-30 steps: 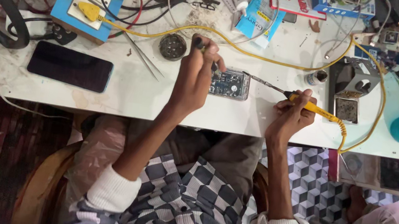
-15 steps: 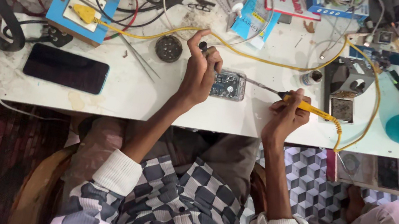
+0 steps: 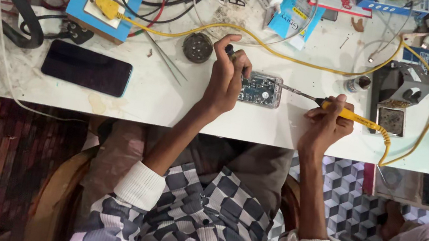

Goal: The person holds a disassembled phone motherboard in a jig on the workbench and uses a soldering iron to solder components on the board, steadying the board with the other hand and repositioning the iron across different points on the board.

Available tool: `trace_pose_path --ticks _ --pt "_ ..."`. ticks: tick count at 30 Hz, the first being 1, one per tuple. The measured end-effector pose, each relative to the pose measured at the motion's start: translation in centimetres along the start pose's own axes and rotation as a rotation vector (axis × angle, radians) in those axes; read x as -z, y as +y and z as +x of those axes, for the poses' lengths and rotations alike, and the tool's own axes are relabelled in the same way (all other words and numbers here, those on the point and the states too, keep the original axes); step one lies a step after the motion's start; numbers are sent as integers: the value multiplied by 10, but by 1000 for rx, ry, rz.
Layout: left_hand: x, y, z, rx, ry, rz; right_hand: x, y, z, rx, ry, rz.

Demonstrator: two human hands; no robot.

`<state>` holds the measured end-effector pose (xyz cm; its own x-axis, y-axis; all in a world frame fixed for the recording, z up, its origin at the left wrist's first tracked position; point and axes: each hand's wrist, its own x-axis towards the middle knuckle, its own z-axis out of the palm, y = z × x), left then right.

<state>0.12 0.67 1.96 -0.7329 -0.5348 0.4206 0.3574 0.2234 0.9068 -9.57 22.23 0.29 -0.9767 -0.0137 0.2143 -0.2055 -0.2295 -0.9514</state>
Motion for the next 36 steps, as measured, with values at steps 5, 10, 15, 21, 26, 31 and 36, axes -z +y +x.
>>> trace_pose_path --ticks 5,10,15,21,26,31,36 --pt "0 0 -2 -43 6 1 -1 0 1 -36 27 -3" --pt "0 3 -5 -9 -12 11 -3 1 0 -34 6 -14" --pt "0 4 -5 -37 -10 -2 -3 3 0 -32 28 -9" --pt "0 4 -4 -33 5 30 -1 6 0 -10 25 70" --pt "0 3 -4 -22 22 0 -2 5 -3 9 20 48" --pt "1 1 -5 -47 -56 -39 -2 3 -3 -1 11 42" --pt "2 -4 -4 -42 -62 -13 -2 5 -2 -34 23 -14"
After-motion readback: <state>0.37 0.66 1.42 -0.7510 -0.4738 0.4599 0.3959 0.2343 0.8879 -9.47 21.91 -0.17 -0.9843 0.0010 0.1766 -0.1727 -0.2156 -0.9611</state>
